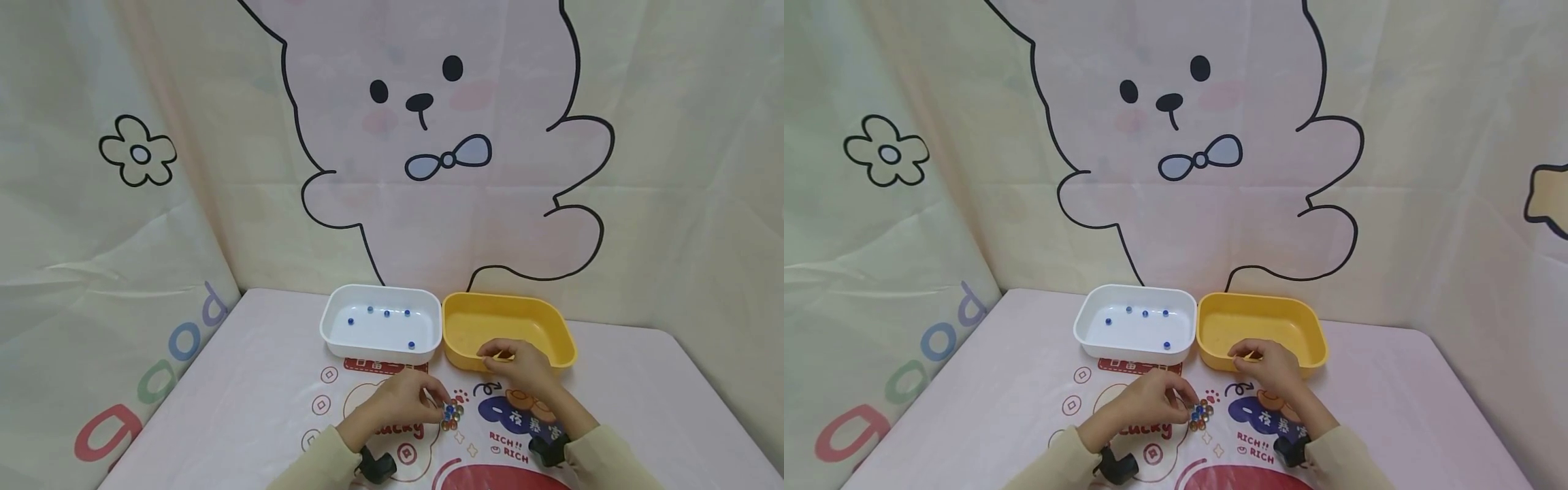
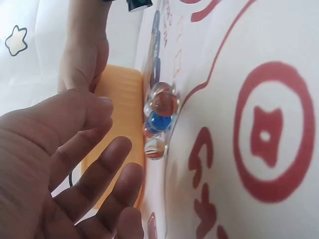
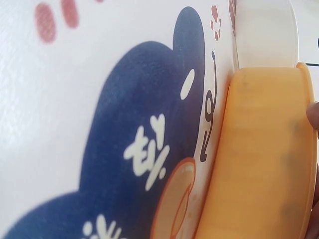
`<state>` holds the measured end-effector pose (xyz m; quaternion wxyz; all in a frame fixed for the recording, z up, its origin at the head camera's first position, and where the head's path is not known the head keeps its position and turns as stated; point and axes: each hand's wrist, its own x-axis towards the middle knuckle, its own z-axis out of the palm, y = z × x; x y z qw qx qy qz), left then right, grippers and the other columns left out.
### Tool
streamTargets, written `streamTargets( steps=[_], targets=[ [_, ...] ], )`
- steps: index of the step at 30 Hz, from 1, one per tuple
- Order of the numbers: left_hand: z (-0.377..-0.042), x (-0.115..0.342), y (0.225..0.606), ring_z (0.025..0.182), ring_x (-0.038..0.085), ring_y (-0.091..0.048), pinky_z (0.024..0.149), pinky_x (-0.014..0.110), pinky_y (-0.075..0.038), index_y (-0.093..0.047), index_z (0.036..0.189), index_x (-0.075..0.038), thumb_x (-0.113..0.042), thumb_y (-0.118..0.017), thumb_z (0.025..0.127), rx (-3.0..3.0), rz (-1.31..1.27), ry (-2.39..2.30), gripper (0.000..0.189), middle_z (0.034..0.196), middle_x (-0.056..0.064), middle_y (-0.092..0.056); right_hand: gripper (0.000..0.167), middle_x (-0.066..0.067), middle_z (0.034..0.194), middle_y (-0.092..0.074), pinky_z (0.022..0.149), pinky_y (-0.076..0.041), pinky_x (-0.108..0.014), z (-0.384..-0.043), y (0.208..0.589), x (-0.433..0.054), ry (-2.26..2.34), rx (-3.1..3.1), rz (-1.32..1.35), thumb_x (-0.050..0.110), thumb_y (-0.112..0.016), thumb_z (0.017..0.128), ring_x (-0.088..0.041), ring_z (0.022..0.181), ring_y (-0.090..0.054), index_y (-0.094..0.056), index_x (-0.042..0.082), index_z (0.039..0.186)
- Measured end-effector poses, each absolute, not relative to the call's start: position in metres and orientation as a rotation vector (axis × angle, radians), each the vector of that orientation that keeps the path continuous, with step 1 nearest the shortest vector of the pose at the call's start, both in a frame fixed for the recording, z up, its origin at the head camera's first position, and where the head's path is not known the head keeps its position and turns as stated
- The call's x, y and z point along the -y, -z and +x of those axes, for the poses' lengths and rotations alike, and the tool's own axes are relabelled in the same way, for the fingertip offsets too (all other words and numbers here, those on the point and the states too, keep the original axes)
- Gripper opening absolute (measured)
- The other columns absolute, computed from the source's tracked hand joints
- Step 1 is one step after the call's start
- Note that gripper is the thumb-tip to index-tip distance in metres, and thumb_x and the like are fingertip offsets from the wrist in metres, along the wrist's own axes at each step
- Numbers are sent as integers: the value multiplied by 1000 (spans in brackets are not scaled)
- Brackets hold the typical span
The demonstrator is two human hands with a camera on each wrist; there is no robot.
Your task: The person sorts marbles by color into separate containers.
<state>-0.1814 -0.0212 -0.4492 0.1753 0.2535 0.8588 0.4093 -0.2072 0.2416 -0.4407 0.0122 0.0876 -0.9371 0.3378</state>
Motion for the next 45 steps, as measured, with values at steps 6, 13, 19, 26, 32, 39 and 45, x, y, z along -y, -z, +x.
streamTargets(
  steps=[6,13,19,26,32,39,45],
  targets=[
    [-181,17,457,66,2,-55,60,19,-46,-75,90,-26,-21,-76,78,-2472,728,-1091,13,75,-19,-63,12,10,97,-69,86,-47,-36,-207,441,-242,-1055,2920,272,36,-71,86,-14,94,-59,-72,30,97],
    [-183,16,462,59,1,-54,55,19,-43,-75,85,-25,-19,-77,78,-2503,791,-1055,10,68,-18,-62,14,10,98,-69,85,-47,-35,-207,442,-242,-1054,2927,264,37,-70,86,-14,94,-58,-73,29,97],
    [-184,16,466,58,0,-54,56,18,-43,-75,84,-26,-17,-77,78,-2519,798,-1038,11,66,-18,-61,13,10,97,-69,86,-47,-36,-208,442,-242,-1047,2918,263,36,-71,86,-14,94,-59,-72,30,97],
    [-186,14,467,58,0,-53,56,18,-43,-74,82,-27,-18,-77,78,-2513,795,-1035,11,65,-18,-60,12,10,98,-69,86,-47,-36,-208,442,-242,-1042,2920,261,37,-70,86,-14,94,-58,-72,30,97],
    [-186,12,468,59,-1,-52,57,17,-42,-73,80,-27,-18,-78,77,-2521,805,-1036,11,65,-17,-59,12,10,97,-69,86,-47,-36,-207,443,-242,-1042,2915,275,36,-71,86,-14,94,-59,-72,30,96],
    [-187,10,471,59,0,-51,56,18,-41,-73,80,-27,-17,-78,77,-2525,792,-1038,12,65,-17,-59,14,10,98,-69,86,-47,-36,-208,444,-242,-1039,2919,276,36,-71,86,-14,94,-59,-73,30,98],
    [-189,10,473,59,1,-52,57,18,-41,-73,81,-27,-17,-79,77,-2509,777,-1061,12,65,-16,-60,14,9,100,-69,85,-47,-35,-208,443,-242,-1037,2921,269,35,-71,86,-15,95,-59,-73,30,98]
  ],
)
